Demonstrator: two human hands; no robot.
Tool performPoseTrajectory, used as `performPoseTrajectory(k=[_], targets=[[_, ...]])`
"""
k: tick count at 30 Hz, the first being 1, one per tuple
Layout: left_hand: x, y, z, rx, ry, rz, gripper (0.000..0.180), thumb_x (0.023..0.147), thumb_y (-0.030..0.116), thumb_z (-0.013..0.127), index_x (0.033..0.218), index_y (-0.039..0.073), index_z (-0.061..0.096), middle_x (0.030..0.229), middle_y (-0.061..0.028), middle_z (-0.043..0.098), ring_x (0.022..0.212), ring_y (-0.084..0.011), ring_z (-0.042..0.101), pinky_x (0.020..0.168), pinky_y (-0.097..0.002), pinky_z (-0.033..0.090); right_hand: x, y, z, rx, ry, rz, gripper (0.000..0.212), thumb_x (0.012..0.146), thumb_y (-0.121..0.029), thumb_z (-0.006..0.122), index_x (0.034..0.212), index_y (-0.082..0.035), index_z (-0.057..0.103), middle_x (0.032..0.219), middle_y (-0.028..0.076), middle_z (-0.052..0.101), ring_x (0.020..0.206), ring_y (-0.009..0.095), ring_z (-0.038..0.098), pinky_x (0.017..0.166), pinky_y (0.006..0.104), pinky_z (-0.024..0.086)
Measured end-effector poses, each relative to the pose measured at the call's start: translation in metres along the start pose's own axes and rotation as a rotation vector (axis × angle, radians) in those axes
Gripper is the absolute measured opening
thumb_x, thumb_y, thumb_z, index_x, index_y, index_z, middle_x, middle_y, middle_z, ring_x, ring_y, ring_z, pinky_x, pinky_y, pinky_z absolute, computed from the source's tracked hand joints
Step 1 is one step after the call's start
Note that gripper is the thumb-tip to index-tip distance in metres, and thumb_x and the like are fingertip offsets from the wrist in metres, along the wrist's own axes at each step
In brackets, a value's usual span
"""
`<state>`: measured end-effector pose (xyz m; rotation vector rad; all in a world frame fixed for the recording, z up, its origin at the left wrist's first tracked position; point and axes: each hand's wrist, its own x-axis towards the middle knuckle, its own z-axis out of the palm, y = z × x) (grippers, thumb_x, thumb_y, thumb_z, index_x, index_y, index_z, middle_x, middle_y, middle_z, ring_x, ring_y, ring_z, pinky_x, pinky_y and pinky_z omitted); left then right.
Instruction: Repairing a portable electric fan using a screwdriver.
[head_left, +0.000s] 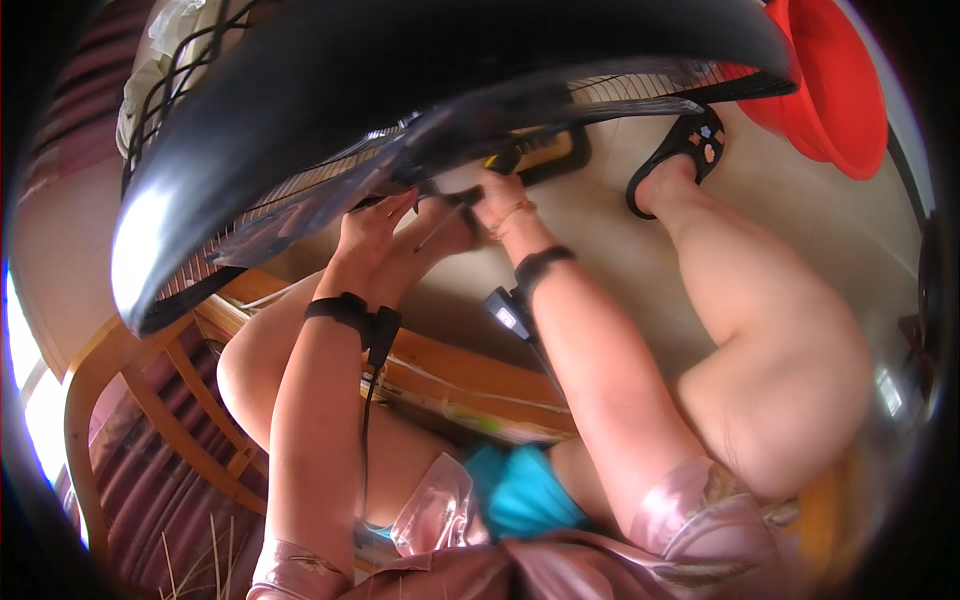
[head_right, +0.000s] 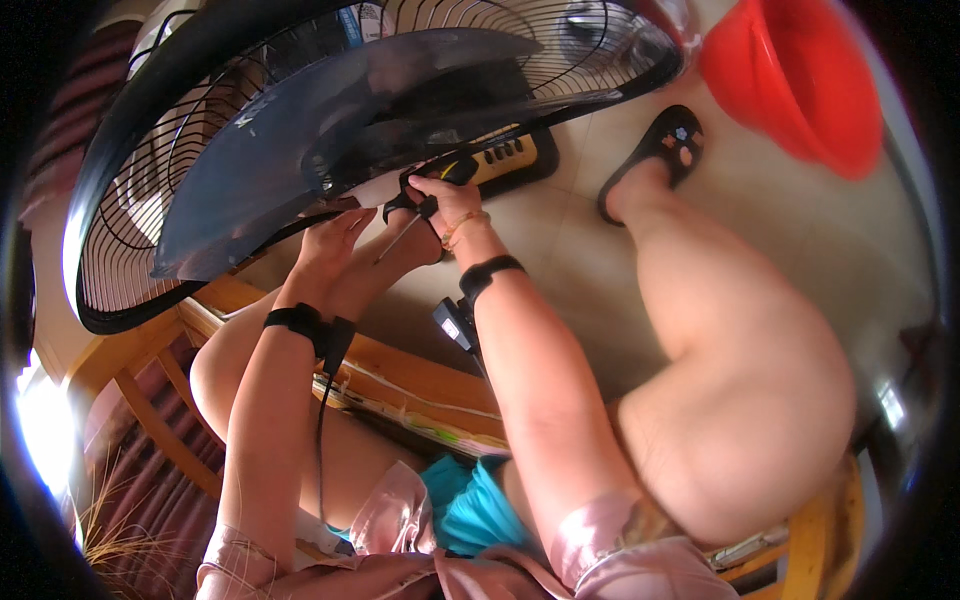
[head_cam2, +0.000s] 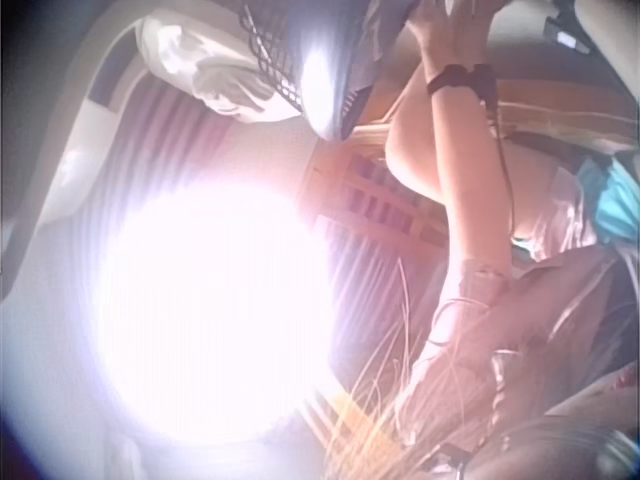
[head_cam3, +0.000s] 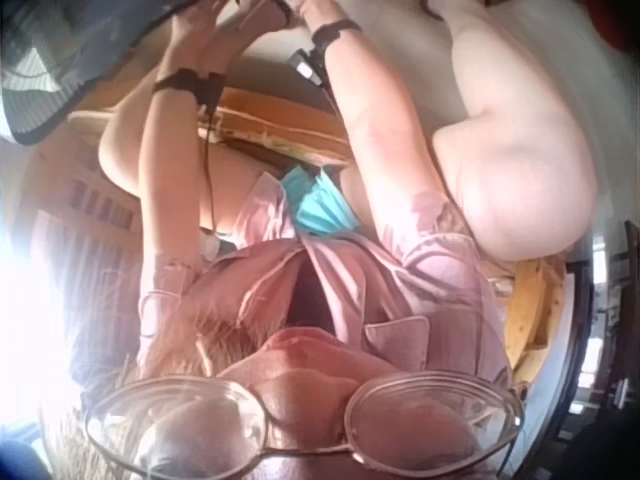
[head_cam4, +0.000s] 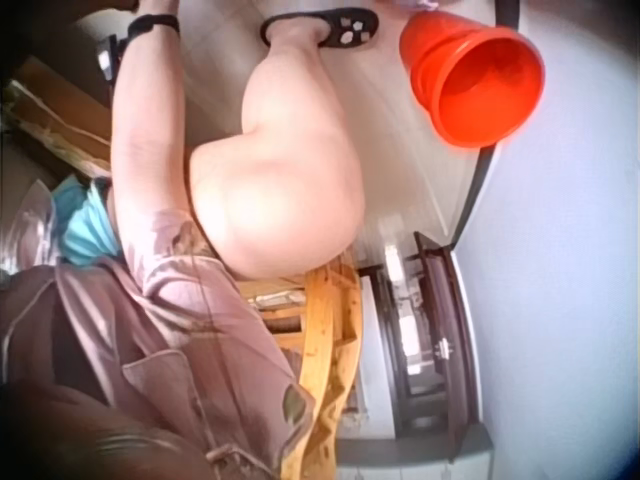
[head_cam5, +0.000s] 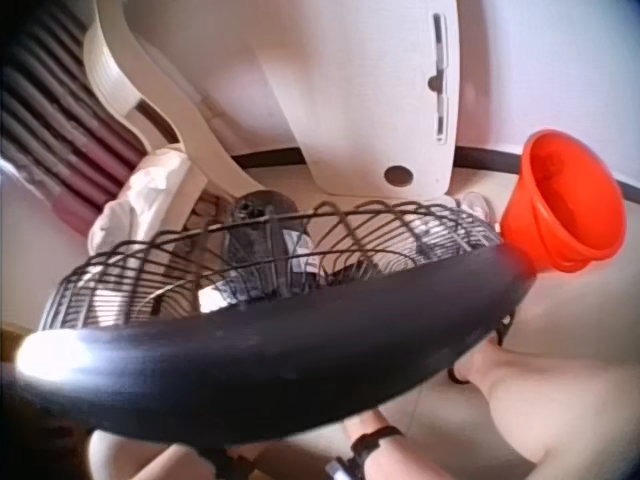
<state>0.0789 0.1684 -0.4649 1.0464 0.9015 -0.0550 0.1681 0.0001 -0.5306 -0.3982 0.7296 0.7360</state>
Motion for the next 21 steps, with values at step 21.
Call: performPoseTrajectory(k=[21], targets=[[0.005, 0.0, 0.016, 0.04, 0.102, 0.041, 0.027, 0.091, -0.004, 0.059, 0.117, -0.006, 0.057, 0.112, -0.0158, 0.064, 0.103, -0.0277, 0.065, 0.101, -0.0412, 0.052, -0.001, -0.015, 0.006, -0.076, 0.166, 0.017, 0.033, 0.072, 0.006, 0.079, 0.101, 0.005, 0.062, 0.094, 0.014, 0.068, 0.084, 0.027, 0.068, 0.08, 0.0388, 0.059]])
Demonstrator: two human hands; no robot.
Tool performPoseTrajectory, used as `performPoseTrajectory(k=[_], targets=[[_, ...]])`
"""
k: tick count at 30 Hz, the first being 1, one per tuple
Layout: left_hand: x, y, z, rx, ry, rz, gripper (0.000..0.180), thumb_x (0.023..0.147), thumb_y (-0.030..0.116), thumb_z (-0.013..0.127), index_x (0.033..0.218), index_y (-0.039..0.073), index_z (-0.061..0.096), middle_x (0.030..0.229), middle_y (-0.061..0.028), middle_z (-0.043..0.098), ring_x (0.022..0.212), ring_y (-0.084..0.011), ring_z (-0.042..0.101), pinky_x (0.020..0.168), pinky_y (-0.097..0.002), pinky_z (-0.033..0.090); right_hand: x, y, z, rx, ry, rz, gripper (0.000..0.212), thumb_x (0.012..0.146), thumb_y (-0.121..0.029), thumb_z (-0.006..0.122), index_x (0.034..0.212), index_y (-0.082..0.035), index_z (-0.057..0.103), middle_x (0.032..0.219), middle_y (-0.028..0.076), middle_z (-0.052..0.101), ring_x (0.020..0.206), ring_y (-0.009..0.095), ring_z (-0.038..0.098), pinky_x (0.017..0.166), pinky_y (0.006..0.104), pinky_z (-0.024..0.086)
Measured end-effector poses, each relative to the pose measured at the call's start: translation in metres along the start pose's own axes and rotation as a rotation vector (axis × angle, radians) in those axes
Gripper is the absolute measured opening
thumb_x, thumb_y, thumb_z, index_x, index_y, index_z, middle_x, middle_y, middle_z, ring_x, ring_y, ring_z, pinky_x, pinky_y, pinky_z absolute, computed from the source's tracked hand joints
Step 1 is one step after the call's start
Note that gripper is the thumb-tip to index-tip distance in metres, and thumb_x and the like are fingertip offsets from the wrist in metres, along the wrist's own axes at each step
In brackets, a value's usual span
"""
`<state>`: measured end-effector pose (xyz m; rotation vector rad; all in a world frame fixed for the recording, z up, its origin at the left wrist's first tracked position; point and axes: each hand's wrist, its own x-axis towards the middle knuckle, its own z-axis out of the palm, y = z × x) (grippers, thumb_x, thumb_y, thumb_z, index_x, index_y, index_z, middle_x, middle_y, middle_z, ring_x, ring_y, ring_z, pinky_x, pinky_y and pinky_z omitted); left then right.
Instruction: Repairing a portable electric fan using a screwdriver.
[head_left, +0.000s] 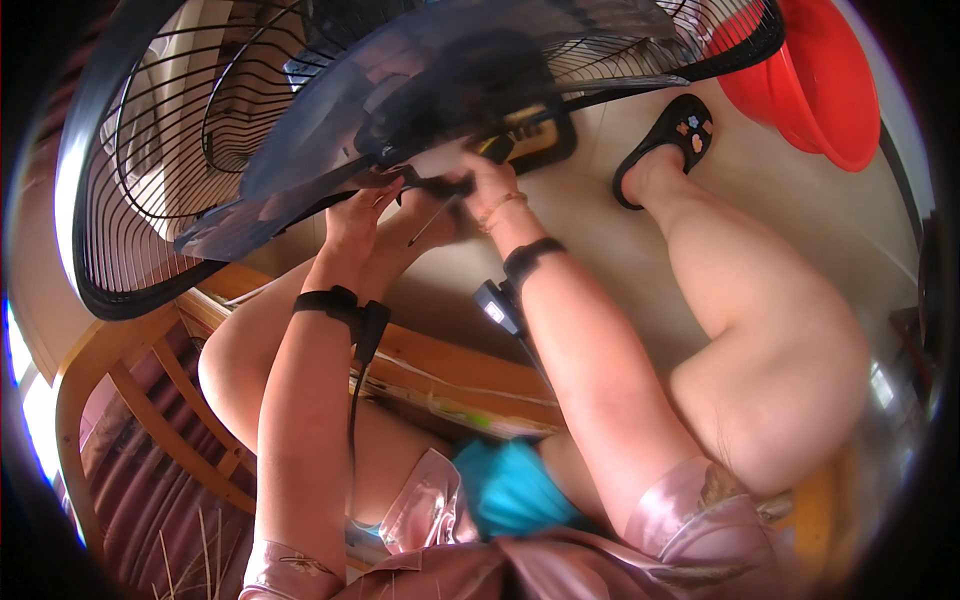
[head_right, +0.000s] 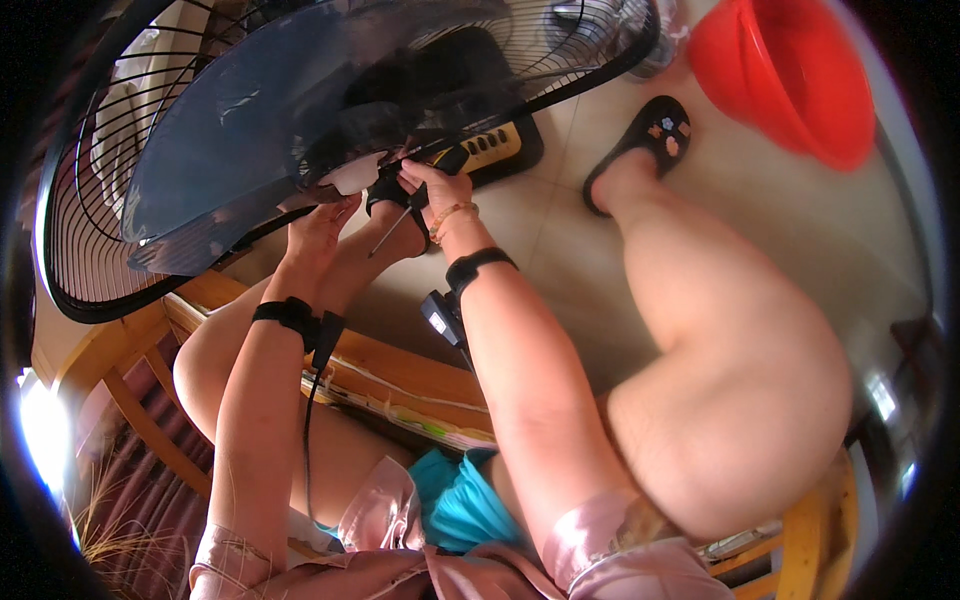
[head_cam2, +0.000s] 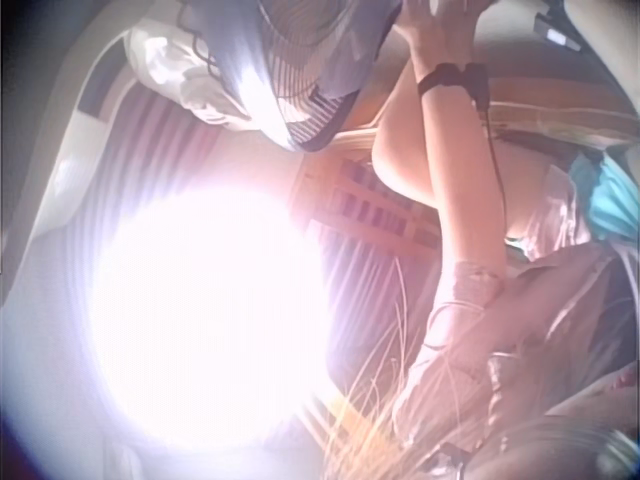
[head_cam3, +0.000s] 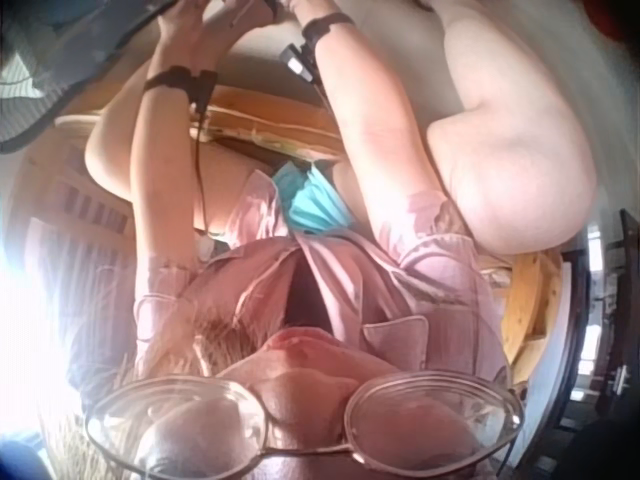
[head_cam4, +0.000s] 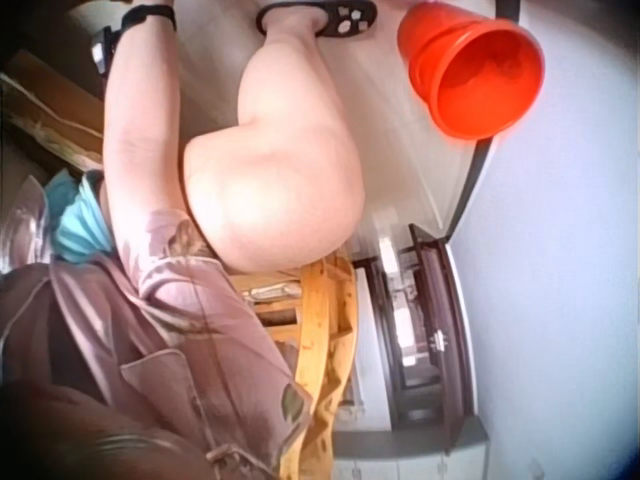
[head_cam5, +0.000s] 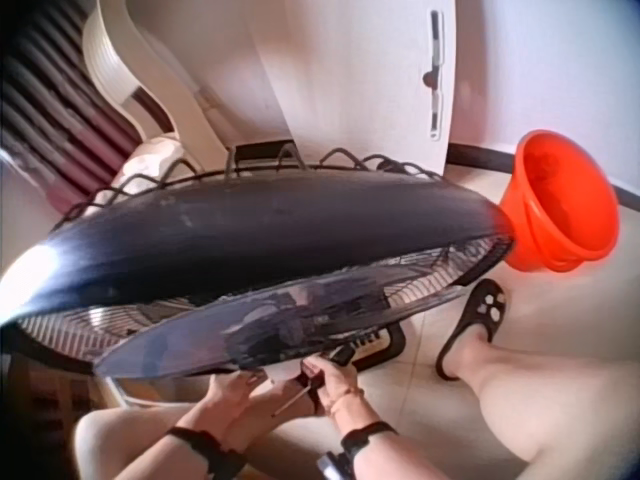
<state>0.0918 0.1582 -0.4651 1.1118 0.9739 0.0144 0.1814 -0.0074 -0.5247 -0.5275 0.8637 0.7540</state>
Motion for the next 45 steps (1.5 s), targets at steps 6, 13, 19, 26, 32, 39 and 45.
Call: performPoseTrajectory(k=[6, 13, 19, 26, 32, 39, 45], targets=[[0.0, -0.003, 0.0, 0.071, 0.04, -0.031, 0.025, 0.095, 0.003, 0.059, 0.119, -0.005, 0.056, 0.112, -0.0156, 0.064, 0.105, -0.0269, 0.065, 0.102, -0.0419, 0.051, -0.007, -0.004, 0.009, -0.087, 0.09, -0.063, 0.039, 0.072, 0.007, 0.079, 0.106, 0.01, 0.06, 0.098, 0.019, 0.067, 0.081, 0.029, 0.07, 0.072, 0.0385, 0.062], [-0.002, -0.004, 0.001, 0.029, 0.013, -0.09, 0.026, 0.099, 0.008, 0.055, 0.121, -0.005, 0.055, 0.112, -0.0155, 0.064, 0.105, -0.0264, 0.065, 0.102, -0.0411, 0.051, 0.0, 0.0, 0.005, -0.135, 0.131, -0.151, 0.042, 0.072, 0.009, 0.078, 0.108, 0.011, 0.057, 0.099, 0.019, 0.067, 0.084, 0.031, 0.07, 0.071, 0.0391, 0.062], [-0.004, 0.002, -0.003, 0.079, 0.088, -0.023, 0.02, 0.094, 0.005, 0.059, 0.11, -0.007, 0.062, 0.108, -0.017, 0.067, 0.099, -0.0255, 0.067, 0.094, -0.0373, 0.055, 0.005, -0.035, -0.008, -0.029, 0.01, -0.159, 0.03, 0.077, 0.013, 0.068, 0.104, 0.003, 0.06, 0.093, 0.012, 0.068, 0.083, 0.024, 0.068, 0.063, 0.0339, 0.061], [0.001, -0.006, -0.009, 0.056, 0.055, -0.011, 0.018, 0.093, 0.007, 0.062, 0.107, -0.004, 0.063, 0.106, -0.0146, 0.068, 0.096, -0.0236, 0.068, 0.091, -0.0362, 0.057, 0.007, -0.068, -0.026, -0.234, -0.176, -0.364, 0.025, 0.079, 0.013, 0.067, 0.099, -0.002, 0.064, 0.099, 0.01, 0.07, 0.093, 0.021, 0.069, 0.071, 0.0321, 0.059], [0.001, -0.003, -0.009, 0.06, 0.077, -0.006, 0.018, 0.093, 0.008, 0.065, 0.107, -0.003, 0.062, 0.102, -0.0123, 0.068, 0.095, -0.0227, 0.068, 0.089, -0.0366, 0.058, -0.006, -0.064, -0.013, -0.238, -0.1, -0.498, 0.02, 0.078, 0.012, 0.07, 0.095, 0.002, 0.064, 0.09, 0.012, 0.071, 0.082, 0.02, 0.07, 0.067, 0.031, 0.059], [0.003, -0.001, -0.01, 0.138, 0.119, -0.042, 0.03, 0.097, -0.001, 0.05, 0.127, -0.007, 0.047, 0.114, -0.0199, 0.062, 0.102, -0.0277, 0.065, 0.097, -0.0413, 0.055, -0.004, -0.048, 0.002, -0.293, 0.238, -0.635, 0.019, 0.073, 0.002, 0.08, 0.086, 0.004, 0.066, 0.082, 0.01, 0.071, 0.066, 0.017, 0.067, 0.061, 0.0287, 0.058], [0.006, -0.009, -0.011, 0.022, 0.052, 0.01, 0.015, 0.091, 0.001, 0.06, 0.105, -0.005, 0.06, 0.1, -0.0155, 0.067, 0.093, -0.0264, 0.068, 0.088, -0.039, 0.059, 0.009, -0.062, -0.026, -0.48, 0.232, -0.734, 0.025, 0.074, -0.006, 0.081, 0.095, -0.002, 0.068, 0.088, 0.004, 0.072, 0.082, 0.015, 0.065, 0.079, 0.0303, 0.05]])
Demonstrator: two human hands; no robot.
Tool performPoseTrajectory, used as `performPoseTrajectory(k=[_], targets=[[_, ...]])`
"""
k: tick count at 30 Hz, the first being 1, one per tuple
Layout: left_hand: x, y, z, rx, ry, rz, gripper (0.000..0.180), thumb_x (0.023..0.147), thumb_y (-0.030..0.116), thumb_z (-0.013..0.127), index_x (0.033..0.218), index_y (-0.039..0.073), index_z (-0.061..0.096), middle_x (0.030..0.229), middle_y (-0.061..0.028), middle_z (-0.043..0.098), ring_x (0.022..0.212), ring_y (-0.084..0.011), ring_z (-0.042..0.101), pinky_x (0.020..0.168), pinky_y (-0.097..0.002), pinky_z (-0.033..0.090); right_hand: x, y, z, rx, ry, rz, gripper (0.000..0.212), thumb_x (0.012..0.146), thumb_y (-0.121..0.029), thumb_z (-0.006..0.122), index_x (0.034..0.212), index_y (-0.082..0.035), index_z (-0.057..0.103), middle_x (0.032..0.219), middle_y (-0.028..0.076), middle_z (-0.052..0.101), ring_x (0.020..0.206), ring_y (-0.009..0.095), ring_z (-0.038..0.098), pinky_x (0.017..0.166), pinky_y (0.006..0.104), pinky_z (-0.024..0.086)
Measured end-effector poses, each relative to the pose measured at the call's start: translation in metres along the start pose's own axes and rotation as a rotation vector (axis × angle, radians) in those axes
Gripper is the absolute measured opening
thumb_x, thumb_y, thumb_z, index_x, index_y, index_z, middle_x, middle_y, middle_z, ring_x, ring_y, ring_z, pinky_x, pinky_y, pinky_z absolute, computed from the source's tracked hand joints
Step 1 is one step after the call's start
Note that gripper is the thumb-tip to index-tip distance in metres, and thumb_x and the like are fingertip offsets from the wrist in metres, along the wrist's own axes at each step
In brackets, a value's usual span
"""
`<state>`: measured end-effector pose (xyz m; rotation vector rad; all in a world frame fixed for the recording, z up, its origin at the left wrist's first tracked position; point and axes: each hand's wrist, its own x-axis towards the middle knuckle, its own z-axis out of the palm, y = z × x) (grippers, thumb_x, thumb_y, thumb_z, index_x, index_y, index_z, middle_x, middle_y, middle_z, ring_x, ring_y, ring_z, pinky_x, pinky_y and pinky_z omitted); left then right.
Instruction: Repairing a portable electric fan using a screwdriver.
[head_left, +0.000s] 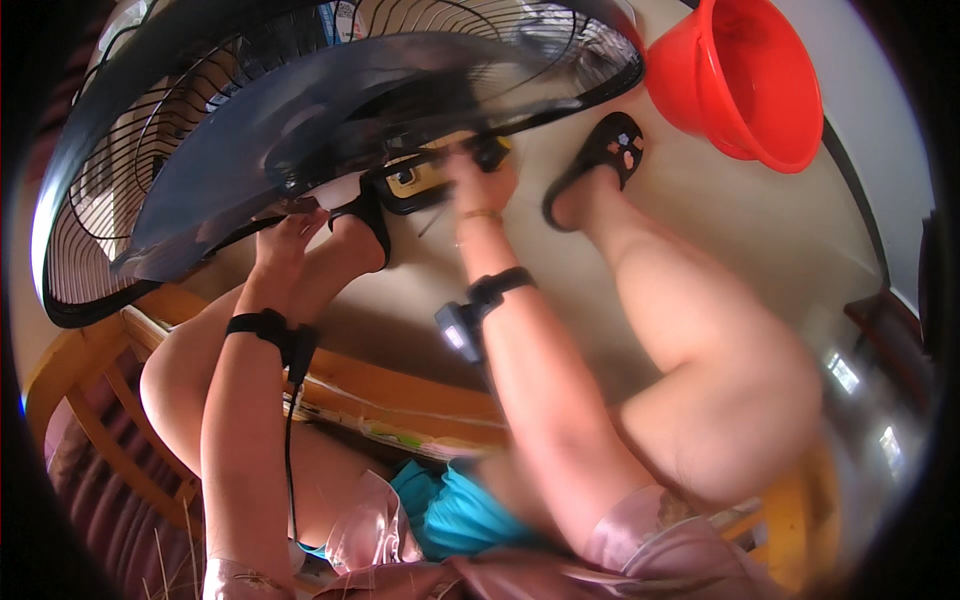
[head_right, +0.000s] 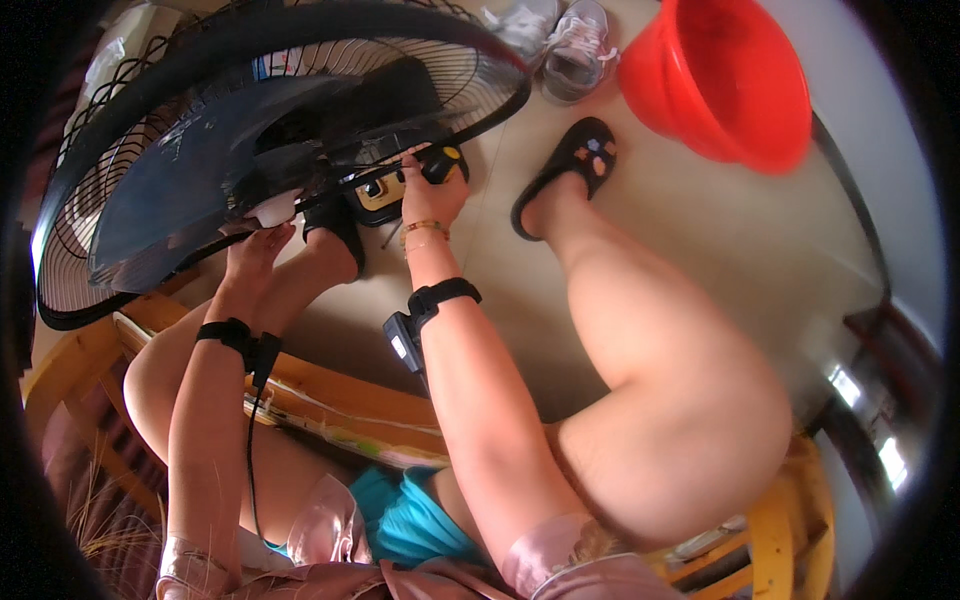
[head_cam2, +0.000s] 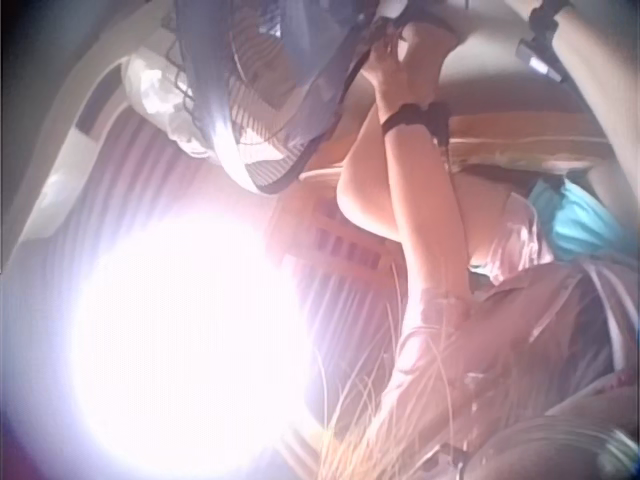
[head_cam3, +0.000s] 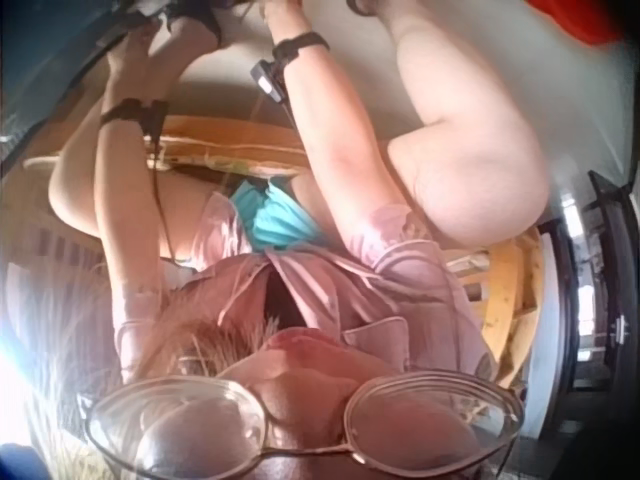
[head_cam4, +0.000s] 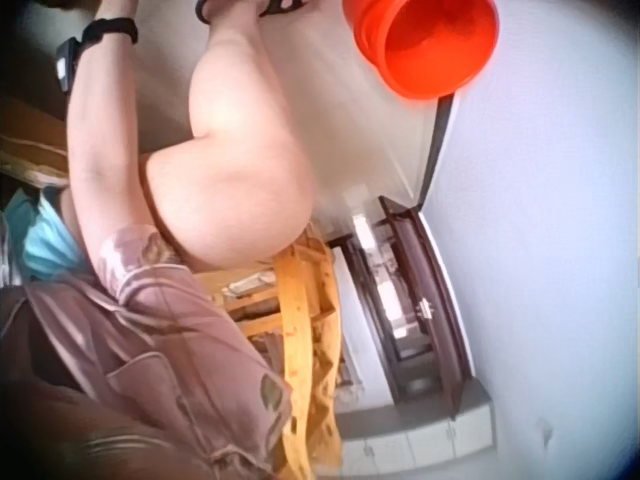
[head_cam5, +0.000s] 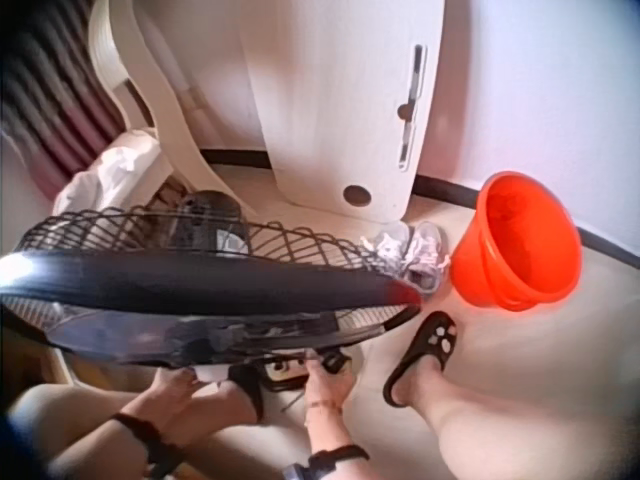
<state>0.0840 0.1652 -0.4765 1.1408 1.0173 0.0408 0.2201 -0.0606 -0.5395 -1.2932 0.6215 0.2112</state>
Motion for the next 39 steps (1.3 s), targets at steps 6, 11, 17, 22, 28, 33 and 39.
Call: performPoseTrajectory(k=[6, 11, 17, 22, 28, 33, 39], targets=[[-0.003, 0.012, -0.008, 0.093, -0.011, -0.013, 0.032, 0.094, 0.001, 0.059, 0.125, -0.001, 0.051, 0.109, -0.0151, 0.065, 0.096, -0.0236, 0.067, 0.093, -0.0393, 0.056, 0.002, -0.071, -0.027, -0.171, -0.085, -0.242, 0.03, 0.082, -0.015, 0.077, 0.104, 0.001, 0.066, 0.098, 0.007, 0.072, 0.09, 0.016, 0.066, 0.087, 0.0276, 0.049], [0.001, 0.008, 0.006, 0.049, 0.007, 0.014, 0.02, 0.091, 0.002, 0.06, 0.111, 0.001, 0.061, 0.102, -0.0123, 0.068, 0.091, -0.0197, 0.067, 0.086, -0.0341, 0.058, 0.026, -0.122, -0.043, -0.267, -0.107, -0.62, 0.025, 0.075, -0.001, 0.078, 0.097, 0.004, 0.067, 0.086, 0.009, 0.073, 0.081, 0.014, 0.068, 0.077, 0.0283, 0.052], [0.008, -0.001, 0.003, -0.05, -0.019, -0.027, 0.018, 0.092, 0.005, 0.062, 0.109, 0.0, 0.063, 0.095, -0.0103, 0.069, 0.082, -0.017, 0.067, 0.08, -0.0308, 0.059, 0.008, -0.169, -0.048, -0.645, -0.112, -0.706, 0.028, 0.073, -0.013, 0.082, 0.092, 0.0, 0.067, 0.082, 0.012, 0.071, 0.075, 0.022, 0.068, 0.074, 0.0306, 0.052], [0.005, 0.001, 0.016, -0.016, 0.058, -0.067, 0.018, 0.095, 0.005, 0.059, 0.112, -0.002, 0.061, 0.097, -0.0105, 0.068, 0.081, -0.0167, 0.066, 0.082, -0.0317, 0.06, 0.008, -0.153, -0.05, -0.681, 0.03, -0.748, 0.032, 0.071, -0.015, 0.085, 0.092, 0.001, 0.067, 0.085, 0.014, 0.072, 0.079, 0.024, 0.07, 0.074, 0.0321, 0.053], [0.004, 0.001, 0.018, -0.015, 0.06, -0.041, 0.018, 0.092, -0.002, 0.054, 0.108, -0.006, 0.061, 0.096, -0.0166, 0.067, 0.081, -0.0217, 0.067, 0.08, -0.0327, 0.06, 0.01, -0.16, -0.052, -0.598, -0.009, -0.733, 0.029, 0.074, -0.013, 0.083, 0.091, 0.004, 0.067, 0.085, 0.011, 0.072, 0.074, 0.018, 0.069, 0.069, 0.033, 0.054], [0.01, 0.001, 0.017, -0.027, 0.087, -0.052, 0.02, 0.089, -0.006, 0.051, 0.107, -0.009, 0.061, 0.094, -0.0176, 0.067, 0.08, -0.0209, 0.066, 0.078, -0.0314, 0.06, -0.015, -0.197, -0.031, -0.253, -0.029, -0.611, 0.024, 0.078, -0.01, 0.081, 0.086, 0.006, 0.066, 0.08, 0.01, 0.07, 0.074, 0.013, 0.067, 0.064, 0.0288, 0.053], [0.01, -0.002, 0.022, -0.064, 0.101, -0.045, 0.014, 0.089, -0.004, 0.056, 0.1, -0.008, 0.064, 0.091, -0.0144, 0.067, 0.077, -0.0183, 0.065, 0.074, -0.0276, 0.059, -0.01, -0.224, -0.038, -0.572, 0.027, -1.085, 0.025, 0.077, -0.013, 0.082, 0.087, 0.003, 0.066, 0.079, 0.013, 0.07, 0.07, 0.023, 0.066, 0.071, 0.0343, 0.053]])
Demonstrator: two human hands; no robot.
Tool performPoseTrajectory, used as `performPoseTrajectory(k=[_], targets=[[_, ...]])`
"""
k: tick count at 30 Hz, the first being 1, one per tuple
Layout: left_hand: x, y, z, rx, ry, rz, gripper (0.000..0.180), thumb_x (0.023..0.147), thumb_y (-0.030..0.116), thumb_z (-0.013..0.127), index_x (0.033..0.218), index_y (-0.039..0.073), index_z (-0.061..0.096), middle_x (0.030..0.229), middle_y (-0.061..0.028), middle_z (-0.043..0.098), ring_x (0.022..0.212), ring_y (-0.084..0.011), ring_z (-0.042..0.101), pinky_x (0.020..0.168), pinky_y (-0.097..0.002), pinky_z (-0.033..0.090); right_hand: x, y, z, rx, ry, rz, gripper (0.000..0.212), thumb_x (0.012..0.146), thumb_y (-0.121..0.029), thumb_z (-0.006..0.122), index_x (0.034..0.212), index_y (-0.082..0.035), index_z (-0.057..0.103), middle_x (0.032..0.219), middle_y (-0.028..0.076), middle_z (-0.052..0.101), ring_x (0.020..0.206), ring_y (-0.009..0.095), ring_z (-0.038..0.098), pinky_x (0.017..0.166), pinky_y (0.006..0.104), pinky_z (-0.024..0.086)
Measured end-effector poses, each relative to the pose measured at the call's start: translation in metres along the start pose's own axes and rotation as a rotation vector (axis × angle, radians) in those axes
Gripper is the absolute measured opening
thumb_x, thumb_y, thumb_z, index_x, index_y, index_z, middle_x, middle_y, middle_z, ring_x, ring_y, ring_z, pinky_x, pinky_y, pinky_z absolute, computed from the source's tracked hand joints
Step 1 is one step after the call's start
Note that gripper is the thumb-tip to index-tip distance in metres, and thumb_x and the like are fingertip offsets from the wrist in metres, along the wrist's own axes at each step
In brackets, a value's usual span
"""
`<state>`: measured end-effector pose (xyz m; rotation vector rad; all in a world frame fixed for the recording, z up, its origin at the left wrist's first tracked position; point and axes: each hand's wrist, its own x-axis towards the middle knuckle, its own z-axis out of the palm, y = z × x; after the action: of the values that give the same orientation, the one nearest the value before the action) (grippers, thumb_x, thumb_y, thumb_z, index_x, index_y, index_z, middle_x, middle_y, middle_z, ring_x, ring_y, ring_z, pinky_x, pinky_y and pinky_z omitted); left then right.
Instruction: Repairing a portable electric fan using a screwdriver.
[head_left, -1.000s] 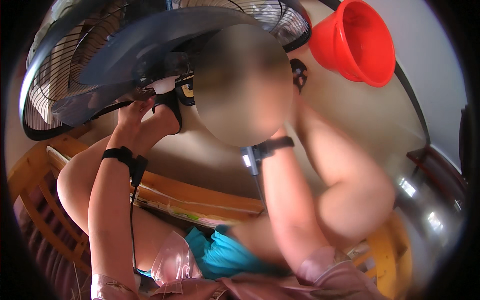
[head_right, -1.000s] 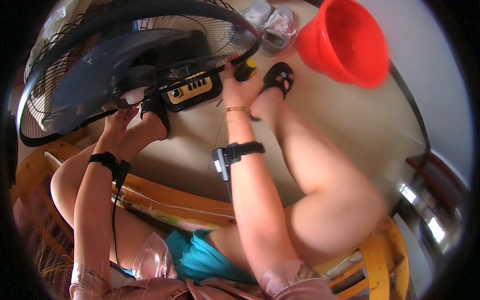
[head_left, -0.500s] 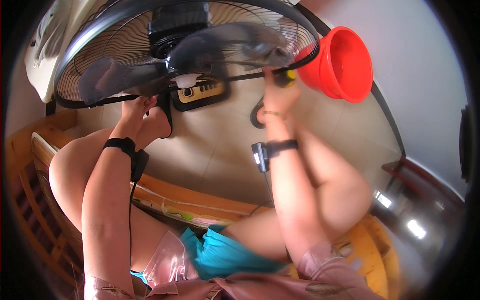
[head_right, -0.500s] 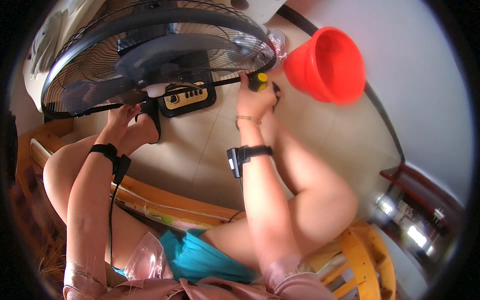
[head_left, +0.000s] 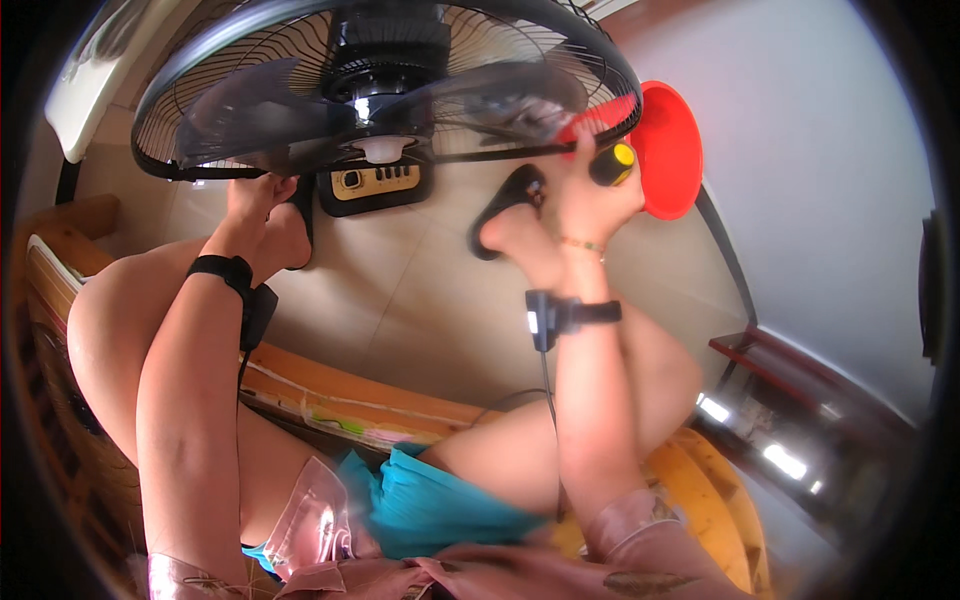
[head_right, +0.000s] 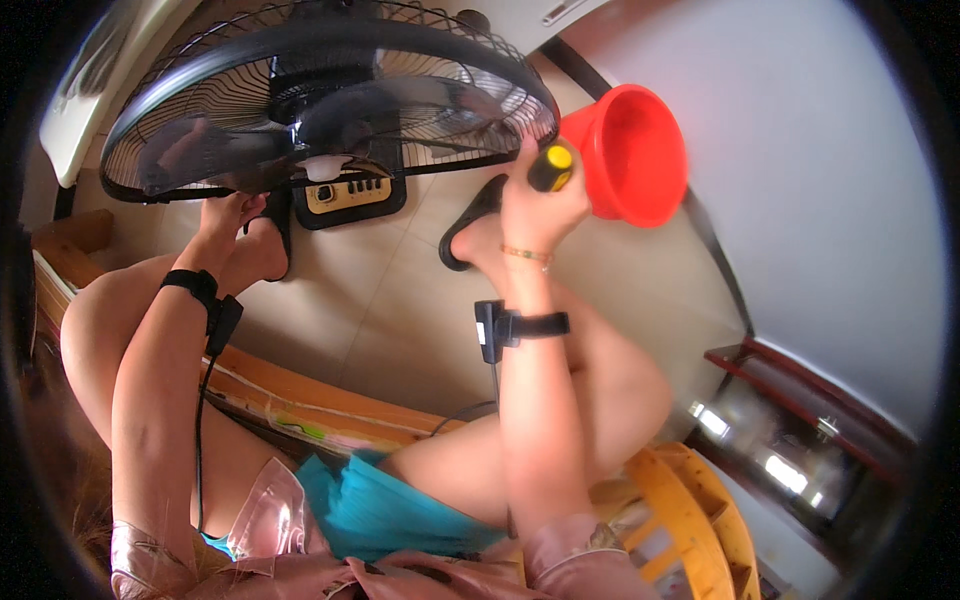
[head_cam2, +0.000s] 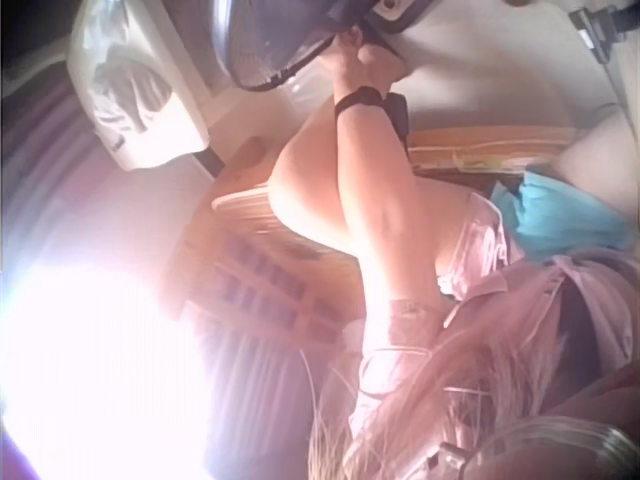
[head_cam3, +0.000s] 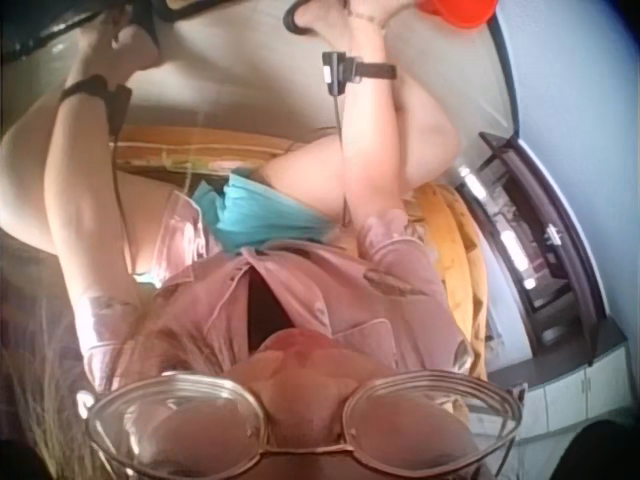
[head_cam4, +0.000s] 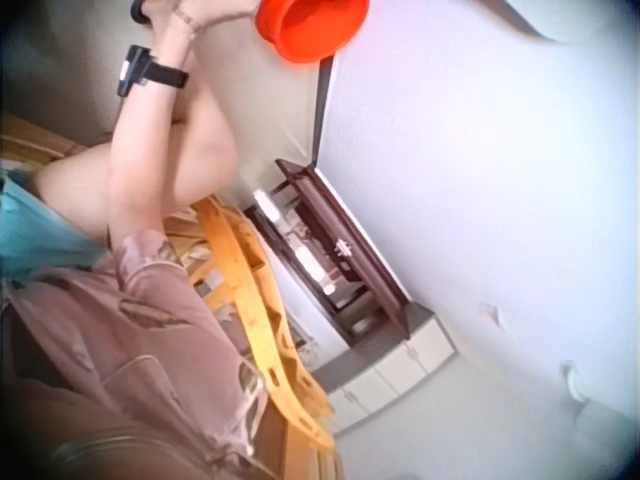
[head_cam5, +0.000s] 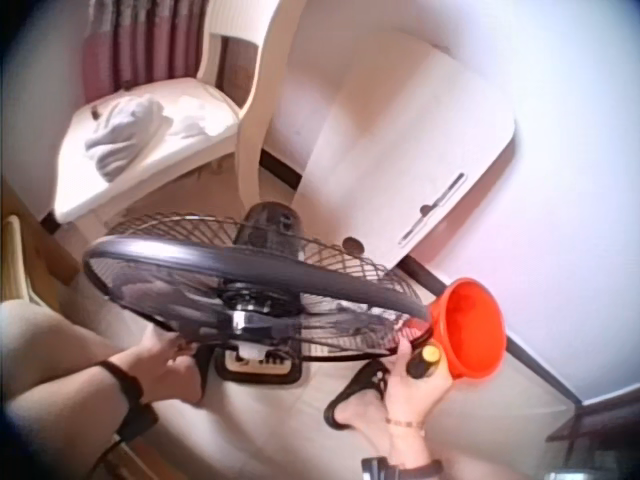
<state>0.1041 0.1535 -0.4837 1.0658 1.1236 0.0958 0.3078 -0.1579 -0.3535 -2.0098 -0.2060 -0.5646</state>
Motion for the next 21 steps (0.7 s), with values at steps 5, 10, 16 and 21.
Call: performPoseTrajectory(k=[5, 10, 16, 21], targets=[[0.003, 0.001, 0.008, -0.022, 0.007, 0.016, 0.013, 0.09, -0.001, 0.06, 0.101, -0.006, 0.064, 0.09, -0.012, 0.068, 0.075, -0.0172, 0.066, 0.069, -0.0261, 0.059, 0.006, 0.001, -0.016, -0.061, 0.009, -0.184, 0.021, 0.077, -0.01, 0.08, 0.087, 0.003, 0.067, 0.077, 0.013, 0.069, 0.071, 0.025, 0.067, 0.071, 0.0345, 0.053], [0.01, -0.004, 0.004, -0.065, -0.022, 0.011, 0.014, 0.089, -0.002, 0.062, 0.102, 0.001, 0.06, 0.087, -0.0101, 0.065, 0.071, -0.018, 0.065, 0.059, -0.0265, 0.058, 0.0, -0.02, -0.019, -0.226, -0.007, -0.248, 0.018, 0.078, -0.009, 0.079, 0.086, 0.002, 0.067, 0.071, 0.013, 0.068, 0.063, 0.025, 0.066, 0.065, 0.0355, 0.053], [0.017, -0.009, 0.003, -0.041, -0.019, 0.063, 0.013, 0.089, 0.001, 0.064, 0.1, 0.003, 0.059, 0.08, -0.0081, 0.064, 0.065, -0.018, 0.065, 0.06, -0.0272, 0.058, -0.006, -0.033, -0.012, -0.381, 0.064, -0.191, 0.021, 0.079, -0.015, 0.079, 0.085, 0.001, 0.066, 0.07, 0.014, 0.068, 0.062, 0.028, 0.066, 0.063, 0.0363, 0.053], [0.018, -0.015, -0.004, -0.104, 0.051, 0.024, 0.012, 0.086, 0.005, 0.069, 0.093, -0.004, 0.065, 0.082, -0.0108, 0.069, 0.064, -0.0169, 0.065, 0.061, -0.0272, 0.058, -0.006, -0.022, -0.014, -0.263, 0.036, -0.093, 0.025, 0.08, -0.017, 0.079, 0.09, 0.002, 0.068, 0.079, 0.014, 0.071, 0.069, 0.024, 0.069, 0.068, 0.0355, 0.054]])
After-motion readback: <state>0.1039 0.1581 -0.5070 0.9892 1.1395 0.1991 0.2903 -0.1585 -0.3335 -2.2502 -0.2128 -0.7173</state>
